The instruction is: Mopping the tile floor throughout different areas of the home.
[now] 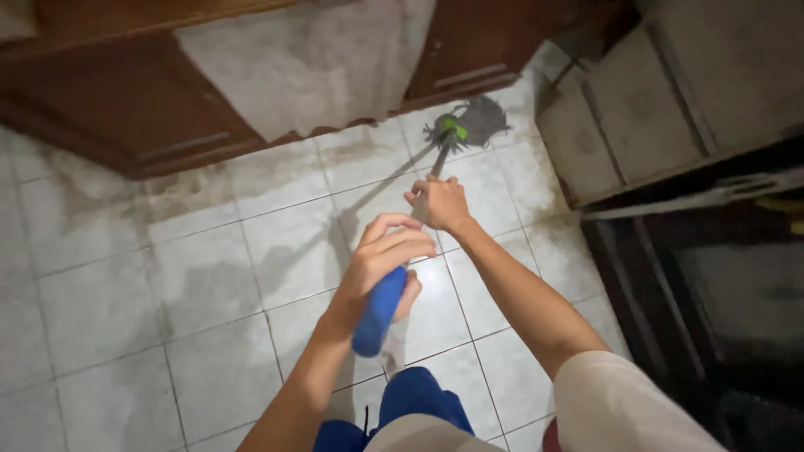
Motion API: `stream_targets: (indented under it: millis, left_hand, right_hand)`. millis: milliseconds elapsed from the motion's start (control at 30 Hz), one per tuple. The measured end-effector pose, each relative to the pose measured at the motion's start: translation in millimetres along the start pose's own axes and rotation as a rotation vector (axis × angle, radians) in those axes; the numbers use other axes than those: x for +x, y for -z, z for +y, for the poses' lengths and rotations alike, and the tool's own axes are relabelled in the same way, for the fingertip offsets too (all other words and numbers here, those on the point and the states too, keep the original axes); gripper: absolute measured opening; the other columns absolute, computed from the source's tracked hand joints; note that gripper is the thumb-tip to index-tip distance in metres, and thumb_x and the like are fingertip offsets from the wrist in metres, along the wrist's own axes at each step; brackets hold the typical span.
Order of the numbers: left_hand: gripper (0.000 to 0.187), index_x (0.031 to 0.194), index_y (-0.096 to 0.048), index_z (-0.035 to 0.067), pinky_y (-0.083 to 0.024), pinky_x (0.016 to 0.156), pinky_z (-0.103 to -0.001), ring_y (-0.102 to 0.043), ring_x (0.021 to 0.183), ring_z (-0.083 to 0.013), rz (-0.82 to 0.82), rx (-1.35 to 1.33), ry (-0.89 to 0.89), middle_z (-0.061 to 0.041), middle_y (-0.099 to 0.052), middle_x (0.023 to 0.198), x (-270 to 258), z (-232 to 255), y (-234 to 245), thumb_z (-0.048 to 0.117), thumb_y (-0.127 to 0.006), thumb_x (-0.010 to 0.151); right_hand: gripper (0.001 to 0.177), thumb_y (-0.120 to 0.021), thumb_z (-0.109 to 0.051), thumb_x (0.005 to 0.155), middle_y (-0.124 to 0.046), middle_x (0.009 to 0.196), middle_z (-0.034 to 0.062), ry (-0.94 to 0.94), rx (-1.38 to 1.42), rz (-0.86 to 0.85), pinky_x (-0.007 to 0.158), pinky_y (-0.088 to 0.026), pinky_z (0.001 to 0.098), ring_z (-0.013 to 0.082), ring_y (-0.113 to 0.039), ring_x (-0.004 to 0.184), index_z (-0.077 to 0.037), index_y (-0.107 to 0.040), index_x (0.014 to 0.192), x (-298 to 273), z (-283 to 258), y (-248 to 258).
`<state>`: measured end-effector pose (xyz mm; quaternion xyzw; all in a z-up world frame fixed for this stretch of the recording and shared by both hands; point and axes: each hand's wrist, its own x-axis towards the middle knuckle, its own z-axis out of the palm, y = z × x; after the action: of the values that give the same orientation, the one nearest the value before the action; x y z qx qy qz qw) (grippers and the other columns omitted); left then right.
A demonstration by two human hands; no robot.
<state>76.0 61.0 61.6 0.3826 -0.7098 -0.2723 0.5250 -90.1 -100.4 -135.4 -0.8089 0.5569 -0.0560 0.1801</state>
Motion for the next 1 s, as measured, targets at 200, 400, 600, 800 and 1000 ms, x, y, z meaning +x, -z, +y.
stream_targets:
  millis: [200, 400, 600, 800, 1000]
  left_hand:
    - [0.020, 0.072, -0.053, -0.001, -0.045, 0.062, -0.034, -0.056, 0.063, -0.0252, 0.028, -0.064, 0.058, -0.010, -0.053, 0.067, -46.8, 43.5, 93.6, -0.008, -0.066, 0.086]
    - [0.019, 0.069, -0.049, -0.002, -0.041, 0.057, -0.034, -0.051, 0.056, -0.0232, 0.222, 0.015, 0.048, -0.010, -0.051, 0.063, -132.7, 78.4, 188.7, -0.009, -0.055, 0.086]
    - [0.022, 0.071, -0.042, -0.002, -0.039, 0.061, -0.035, -0.047, 0.056, -0.0223, 0.352, 0.120, 0.041, -0.010, -0.049, 0.065, -233.9, 96.8, 268.9, -0.011, -0.054, 0.088]
    - [0.024, 0.067, -0.044, 0.000, -0.036, 0.056, -0.035, -0.047, 0.055, -0.0236, 0.355, 0.251, 0.140, -0.010, -0.045, 0.061, -261.9, 123.6, 311.8, -0.012, -0.060, 0.080]
    - [0.028, 0.067, -0.045, 0.001, -0.038, 0.053, -0.032, -0.047, 0.053, -0.0219, 0.402, 0.188, 0.189, -0.008, -0.050, 0.062, -253.0, 124.7, 297.0, -0.009, -0.066, 0.081]
  right_hand:
    - [0.033, -0.061, -0.045, 0.096, -0.076, 0.101, 0.0073, 0.241, 0.082, -0.008, 0.093, -0.047, 0.0532, 0.0353, -0.061, 0.108, -0.017, -0.078, 0.093, -10.7, -123.7, -22.3]
    - [0.035, -0.062, -0.043, 0.095, -0.075, 0.097, 0.0103, 0.306, 0.143, -0.160, 0.083, -0.049, 0.0537, 0.0343, -0.066, 0.103, -0.014, -0.077, 0.085, -44.0, -289.6, -55.7]
    - [0.032, -0.062, -0.039, 0.093, -0.072, 0.094, 0.0124, 0.384, 0.354, -0.209, 0.073, -0.052, 0.0508, 0.0379, -0.067, 0.093, -0.012, -0.075, 0.084, -76.0, -422.5, -126.0]
    - [0.046, -0.069, -0.040, 0.094, -0.066, 0.075, 0.0175, 0.588, 0.478, -0.213, 0.070, -0.050, 0.0470, 0.0387, -0.063, 0.075, -0.003, -0.064, 0.067, -78.8, -487.6, -175.1]
    - [0.050, -0.071, -0.045, 0.088, -0.062, 0.065, 0.0160, 0.544, 0.354, -0.312, 0.061, -0.048, 0.0479, 0.0380, -0.060, 0.064, -0.005, -0.063, 0.060, -97.3, -482.1, -111.4]
